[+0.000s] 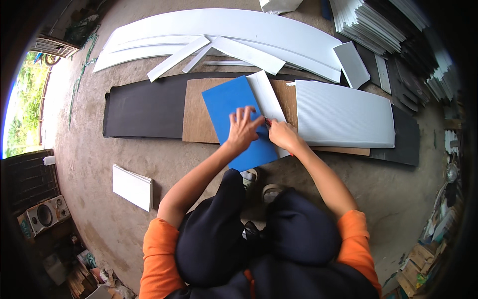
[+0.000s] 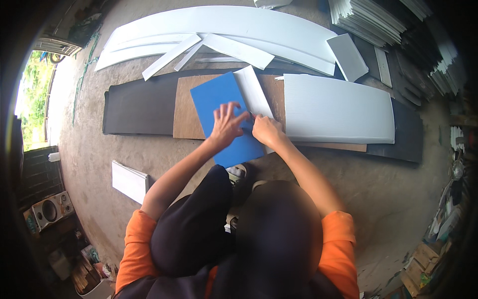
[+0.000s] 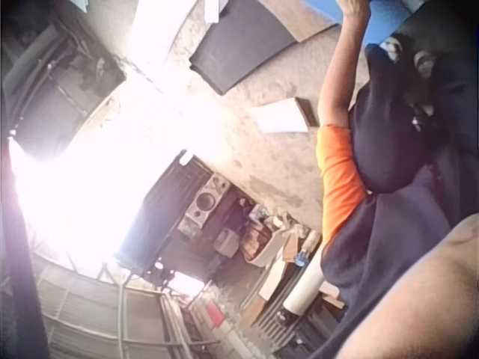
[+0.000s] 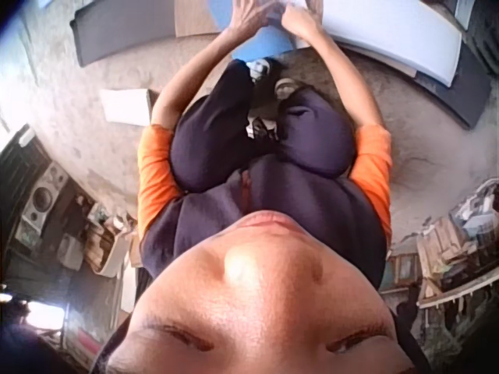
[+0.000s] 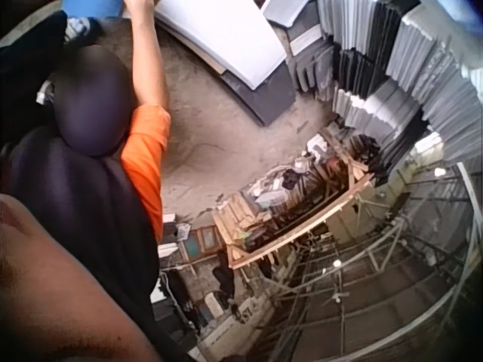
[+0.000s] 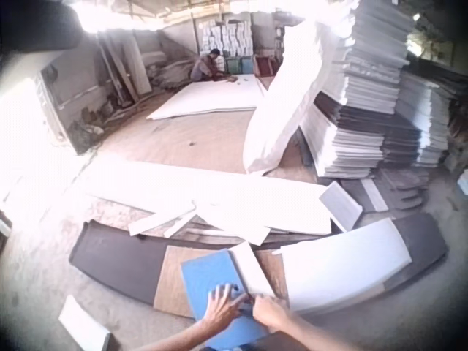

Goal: The person sits on the floor and uses a red utility knife to cut white sheets of material. They use a blue rectangular template to guide the cuts, repeatedly aligning the template and slicing along its edges to produce smaller rectangular pieces.

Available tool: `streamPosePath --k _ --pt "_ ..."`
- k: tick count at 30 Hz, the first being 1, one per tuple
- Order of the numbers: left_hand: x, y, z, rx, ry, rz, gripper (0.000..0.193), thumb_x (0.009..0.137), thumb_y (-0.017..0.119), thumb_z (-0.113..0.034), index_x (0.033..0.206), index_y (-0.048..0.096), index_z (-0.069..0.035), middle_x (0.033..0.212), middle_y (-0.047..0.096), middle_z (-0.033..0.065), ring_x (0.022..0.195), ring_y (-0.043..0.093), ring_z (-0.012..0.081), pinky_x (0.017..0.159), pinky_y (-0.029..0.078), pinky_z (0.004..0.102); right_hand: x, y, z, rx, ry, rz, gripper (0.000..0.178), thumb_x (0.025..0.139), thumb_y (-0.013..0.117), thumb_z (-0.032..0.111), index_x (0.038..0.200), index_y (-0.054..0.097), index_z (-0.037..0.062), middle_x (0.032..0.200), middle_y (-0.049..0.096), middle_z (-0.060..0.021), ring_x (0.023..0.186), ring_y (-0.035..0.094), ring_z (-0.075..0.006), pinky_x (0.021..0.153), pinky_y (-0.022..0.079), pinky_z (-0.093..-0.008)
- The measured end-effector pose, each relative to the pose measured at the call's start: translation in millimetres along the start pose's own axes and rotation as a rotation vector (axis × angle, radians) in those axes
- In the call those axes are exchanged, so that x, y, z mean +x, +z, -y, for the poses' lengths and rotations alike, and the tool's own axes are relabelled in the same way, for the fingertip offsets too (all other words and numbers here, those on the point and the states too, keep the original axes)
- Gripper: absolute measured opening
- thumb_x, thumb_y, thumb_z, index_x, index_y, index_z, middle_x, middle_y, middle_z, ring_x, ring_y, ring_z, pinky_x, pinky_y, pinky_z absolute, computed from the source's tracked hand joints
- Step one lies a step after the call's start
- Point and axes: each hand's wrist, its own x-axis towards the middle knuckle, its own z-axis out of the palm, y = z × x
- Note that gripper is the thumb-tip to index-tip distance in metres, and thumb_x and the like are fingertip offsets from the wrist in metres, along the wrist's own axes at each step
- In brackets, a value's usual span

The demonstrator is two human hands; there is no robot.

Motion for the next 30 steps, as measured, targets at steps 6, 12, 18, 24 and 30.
streamPosePath --k 6,12,18,24,30 --pt "-32 -3 -34 -0.115 0.008 0.057 0.074 0.06 0.072 -0.032 0.12 0.042 0.0 0.127 0.033 0.0182 0.117 0.032 0.0381 0.091 0.035 0.0522 2 0 1 0.035 0.043 0.03 0.028 0.082 0.038 0.014 0.095 0.052 -0.0063 0.089 0.06 -0.0287 0.088 0.059 -0.0412 0.078 0.047 -0.0461" --pt "-50 2 -48 0.112 -0.008 0.119 0.104 0.054 0.072 -0.046 0.132 0.026 0.004 0.14 0.018 0.0228 0.131 0.013 0.0392 0.099 0.018 0.059 -2 1 3 -0.058 -0.004 -0.029 0.027 0.083 0.04 0.015 0.093 0.054 -0.0055 0.087 0.06 -0.0277 0.085 0.06 -0.0408 0.075 0.048 -0.0457" --pt "-54 2 -43 -0.005 -0.029 0.096 0.101 0.052 0.074 -0.04 0.132 0.027 0.001 0.14 0.019 0.0202 0.132 0.014 0.0357 0.1 0.017 0.0579 14 -36 16 -0.107 -0.019 -0.275 0.027 0.086 0.042 0.021 0.092 0.055 -0.0009 0.076 0.062 -0.0235 0.077 0.062 -0.0393 0.07 0.048 -0.0478" --pt "-23 -7 -17 -0.024 -0.074 0.066 0.105 0.05 0.076 -0.039 0.134 0.024 -0.004 0.141 0.019 0.0132 0.132 0.015 0.0282 0.095 0.013 0.0662 107 -39 15 0.001 -0.144 -0.372 0.025 0.087 0.043 0.021 0.092 0.048 -0.0026 0.073 0.06 -0.0267 0.071 0.059 -0.0435 0.065 0.048 -0.0498" --pt "-13 -11 -1 0.02 -0.03 0.106 0.102 0.053 0.074 -0.046 0.134 0.027 -0.005 0.141 0.019 0.0139 0.132 0.014 0.0297 0.092 0.017 0.0688 157 -39 31 0.014 -0.132 -0.361 0.027 0.087 0.039 0.021 0.1 0.045 -0.003 0.081 0.061 -0.0267 0.078 0.061 -0.0416 0.07 0.049 -0.0488"
